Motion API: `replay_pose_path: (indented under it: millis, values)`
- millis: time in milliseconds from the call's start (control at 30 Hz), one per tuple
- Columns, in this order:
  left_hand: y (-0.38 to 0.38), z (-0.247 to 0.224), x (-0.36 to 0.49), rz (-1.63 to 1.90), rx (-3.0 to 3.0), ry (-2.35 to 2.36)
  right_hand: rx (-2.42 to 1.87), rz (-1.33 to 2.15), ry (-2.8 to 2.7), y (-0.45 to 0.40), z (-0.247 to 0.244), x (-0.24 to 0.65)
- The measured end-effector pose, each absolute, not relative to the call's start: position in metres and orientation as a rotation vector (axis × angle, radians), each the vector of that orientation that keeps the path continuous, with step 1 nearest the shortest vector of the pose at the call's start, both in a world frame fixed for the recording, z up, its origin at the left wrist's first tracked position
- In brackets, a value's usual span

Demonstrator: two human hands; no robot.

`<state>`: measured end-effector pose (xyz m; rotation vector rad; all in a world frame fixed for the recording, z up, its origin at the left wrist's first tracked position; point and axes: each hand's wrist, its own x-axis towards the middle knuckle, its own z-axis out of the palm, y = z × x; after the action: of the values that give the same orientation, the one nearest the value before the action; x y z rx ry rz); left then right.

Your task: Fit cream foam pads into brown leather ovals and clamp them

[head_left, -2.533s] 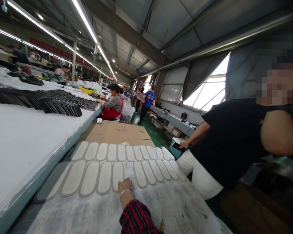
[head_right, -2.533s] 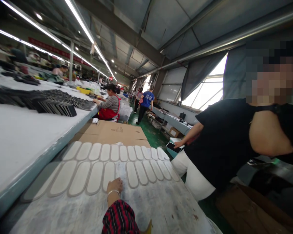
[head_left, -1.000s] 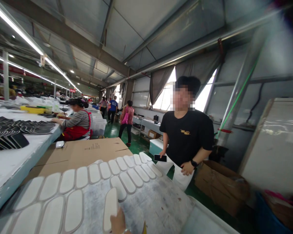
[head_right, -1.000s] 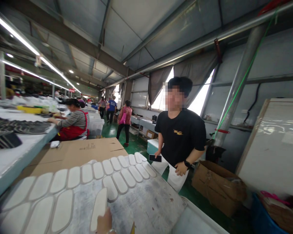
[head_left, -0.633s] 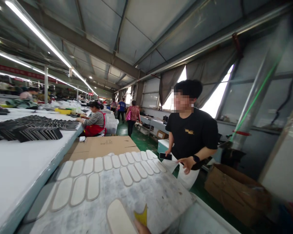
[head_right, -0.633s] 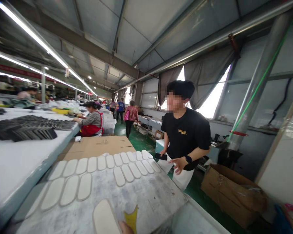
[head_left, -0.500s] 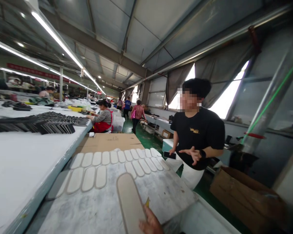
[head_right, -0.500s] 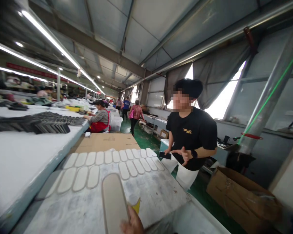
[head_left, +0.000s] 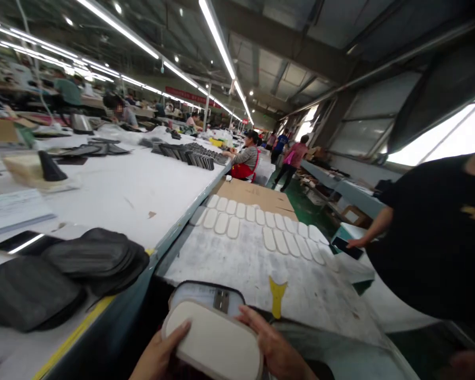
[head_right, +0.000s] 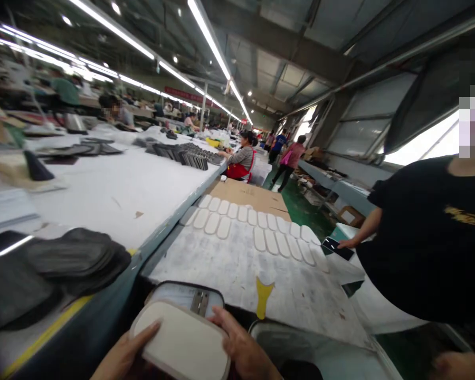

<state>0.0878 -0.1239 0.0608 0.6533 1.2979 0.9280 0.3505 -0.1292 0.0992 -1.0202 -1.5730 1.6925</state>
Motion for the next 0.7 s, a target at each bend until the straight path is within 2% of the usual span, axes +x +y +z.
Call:
replay_pose_path:
  millis: [67, 133, 233, 333, 500, 633, 700]
  values:
    - [-0.13, 0.069, 0.096, 0.998, 0.319, 1.172, -1.074, 1.476, -1.688, -0.136, 0.087, 0.357]
    - [-0.131, 0.075, 0.105, 1.014, 0.183, 1.143, -1.183, 1.104, -2.005, -0.141, 0.075, 0.362]
    - [-0.128, 0.077, 0.117, 1.026, 0.154, 1.112, -1.214, 0.473, -2.325, -0.147, 0.062, 0.365]
    - [-0.126, 0.073, 0.127, 0.975, 0.174, 1.038, -1.253, 0.152, -2.32, -0.148, 0.059, 0.367]
    - [-0.127, 0.074, 0.13, 0.839, 0.302, 0.998, -1.33, 0.145, -2.232, -0.147, 0.052, 0.376]
    - [-0.116, 0.088, 0.103, 0.539, 0.789, 0.701, -1.449, 0.518, -1.934, -0.145, 0.041, 0.395]
    - [-0.097, 0.093, 0.084, 0.42, 1.123, 0.783, -1.521, 0.77, -1.571, -0.141, 0.04, 0.407]
